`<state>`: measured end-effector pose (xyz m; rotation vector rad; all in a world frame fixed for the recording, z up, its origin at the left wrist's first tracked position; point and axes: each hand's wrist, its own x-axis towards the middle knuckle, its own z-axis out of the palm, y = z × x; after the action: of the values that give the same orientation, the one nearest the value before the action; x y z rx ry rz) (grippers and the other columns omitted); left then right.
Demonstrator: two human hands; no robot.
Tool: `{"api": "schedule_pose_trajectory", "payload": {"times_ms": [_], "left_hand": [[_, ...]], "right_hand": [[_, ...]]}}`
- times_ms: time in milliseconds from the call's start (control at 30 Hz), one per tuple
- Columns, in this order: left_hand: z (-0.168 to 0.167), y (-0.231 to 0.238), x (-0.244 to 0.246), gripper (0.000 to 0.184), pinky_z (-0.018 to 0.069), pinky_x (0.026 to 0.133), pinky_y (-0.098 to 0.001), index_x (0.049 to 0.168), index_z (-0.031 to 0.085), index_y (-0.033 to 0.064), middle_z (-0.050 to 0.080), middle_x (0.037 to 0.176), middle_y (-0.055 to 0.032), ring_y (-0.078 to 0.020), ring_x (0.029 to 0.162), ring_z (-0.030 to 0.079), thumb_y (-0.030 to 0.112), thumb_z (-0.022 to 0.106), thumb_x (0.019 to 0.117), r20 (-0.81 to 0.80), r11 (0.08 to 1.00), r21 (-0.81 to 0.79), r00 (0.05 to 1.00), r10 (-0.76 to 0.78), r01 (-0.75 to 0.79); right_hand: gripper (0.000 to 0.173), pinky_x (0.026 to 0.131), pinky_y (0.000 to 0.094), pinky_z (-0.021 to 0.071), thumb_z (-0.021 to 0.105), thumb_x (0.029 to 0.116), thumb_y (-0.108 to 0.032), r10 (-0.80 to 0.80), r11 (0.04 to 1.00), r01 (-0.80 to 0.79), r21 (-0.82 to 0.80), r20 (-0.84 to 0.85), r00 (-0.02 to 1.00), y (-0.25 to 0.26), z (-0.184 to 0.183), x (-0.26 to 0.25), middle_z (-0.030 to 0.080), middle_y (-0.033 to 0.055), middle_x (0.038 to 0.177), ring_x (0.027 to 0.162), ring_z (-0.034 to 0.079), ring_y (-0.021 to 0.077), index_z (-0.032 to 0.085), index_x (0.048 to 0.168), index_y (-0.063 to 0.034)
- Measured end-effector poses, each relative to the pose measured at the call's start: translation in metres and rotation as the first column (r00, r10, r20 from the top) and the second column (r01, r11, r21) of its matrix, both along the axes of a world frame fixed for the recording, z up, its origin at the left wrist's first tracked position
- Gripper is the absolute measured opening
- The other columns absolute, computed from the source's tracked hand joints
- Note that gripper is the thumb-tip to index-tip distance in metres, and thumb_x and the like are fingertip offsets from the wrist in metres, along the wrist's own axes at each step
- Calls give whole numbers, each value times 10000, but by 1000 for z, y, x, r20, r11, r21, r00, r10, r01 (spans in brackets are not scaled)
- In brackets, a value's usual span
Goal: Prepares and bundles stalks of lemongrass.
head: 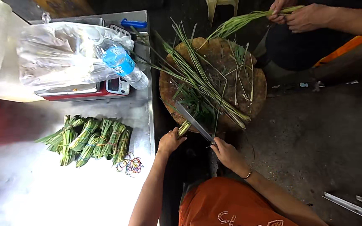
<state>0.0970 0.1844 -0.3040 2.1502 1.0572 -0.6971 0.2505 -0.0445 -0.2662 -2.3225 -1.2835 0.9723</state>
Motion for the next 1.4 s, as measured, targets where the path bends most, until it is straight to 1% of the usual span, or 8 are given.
{"api": "schedule_pose_trajectory", "payload": {"times_ms": [567, 833, 900, 967, 1000, 1167, 1300, 1400], "left_hand": [[5, 2, 3, 417, 527, 908, -608, 1358, 558, 100, 659, 1255, -218, -423, 1129, 665, 382, 543, 1051, -63, 987, 118, 993, -103, 110], [5, -4, 3, 404, 536, 888, -603, 1367, 547, 80, 645, 1265, -231, -433, 1112, 668, 327, 547, 1047, -57, 986, 138, 994, -91, 98], [4, -3, 3, 403, 536, 894, -600, 1369, 547, 80, 644, 1270, -230, -434, 1117, 666, 330, 536, 1053, -58, 986, 136, 994, -94, 101], [4, -5, 3, 388, 537, 889, -602, 1356, 563, 89, 653, 1256, -225, -432, 1114, 670, 335, 522, 1059, -61, 983, 152, 994, -95, 104], [3, -5, 2, 383, 538, 885, -602, 1352, 566, 96, 656, 1255, -219, -426, 1111, 672, 338, 516, 1060, -67, 982, 158, 993, -96, 105], [-5, -3, -3, 423, 534, 901, -607, 1393, 547, 106, 645, 1277, -226, -428, 1127, 665, 351, 534, 1048, -33, 982, 167, 996, -82, 87], [-17, -13, -20, 419, 529, 900, -611, 1336, 597, 48, 657, 1265, -248, -440, 1126, 667, 329, 589, 1025, 110, 962, 274, 993, -54, 22], [-15, -26, -32, 484, 528, 921, -608, 1363, 599, 36, 655, 1286, -257, -444, 1127, 672, 366, 616, 1010, 225, 944, 301, 972, 64, -132]], "right_hand": [[423, 835, 481, 582, 448, 1100, -306, -6, 999, 10, -53, 67, 998, -3, -16, -11, 686, 206, 1131, 963, 717, 350, 548, 1368, 5], [354, 634, 381, 607, 559, 1038, -244, -136, 909, 20, 416, 251, 958, -5, 1, -25, 708, 159, 919, 703, 709, 253, 642, 1199, 61], [347, 677, 423, 616, 541, 1052, -237, -78, 967, 17, 255, 231, 970, -6, -7, -28, 710, 188, 962, 769, 732, 304, 638, 1207, 58], [400, 849, 490, 581, 431, 1110, -281, 20, 988, -8, -151, 76, 997, 2, -6, -25, 674, 224, 1158, 991, 714, 368, 538, 1359, 12], [408, 873, 499, 571, 408, 1116, -292, 37, 970, -27, -243, 40, 999, 6, -7, -24, 661, 224, 1191, 1028, 704, 374, 510, 1385, -3], [406, 884, 508, 561, 409, 1115, -306, 29, 966, -30, -256, -7, 1000, 9, -8, -16, 662, 219, 1155, 1037, 695, 371, 500, 1369, -2], [448, 945, 539, 523, 434, 1111, -320, -1, 969, -40, -246, -165, 986, 8, -10, 9, 664, 241, 1118, 1057, 674, 390, 448, 1413, 10], [454, 836, 511, 544, 455, 1103, -350, -48, 979, -6, -203, -262, 964, 4, -14, 24, 659, 218, 1001, 871, 679, 347, 458, 1411, -16]]}}
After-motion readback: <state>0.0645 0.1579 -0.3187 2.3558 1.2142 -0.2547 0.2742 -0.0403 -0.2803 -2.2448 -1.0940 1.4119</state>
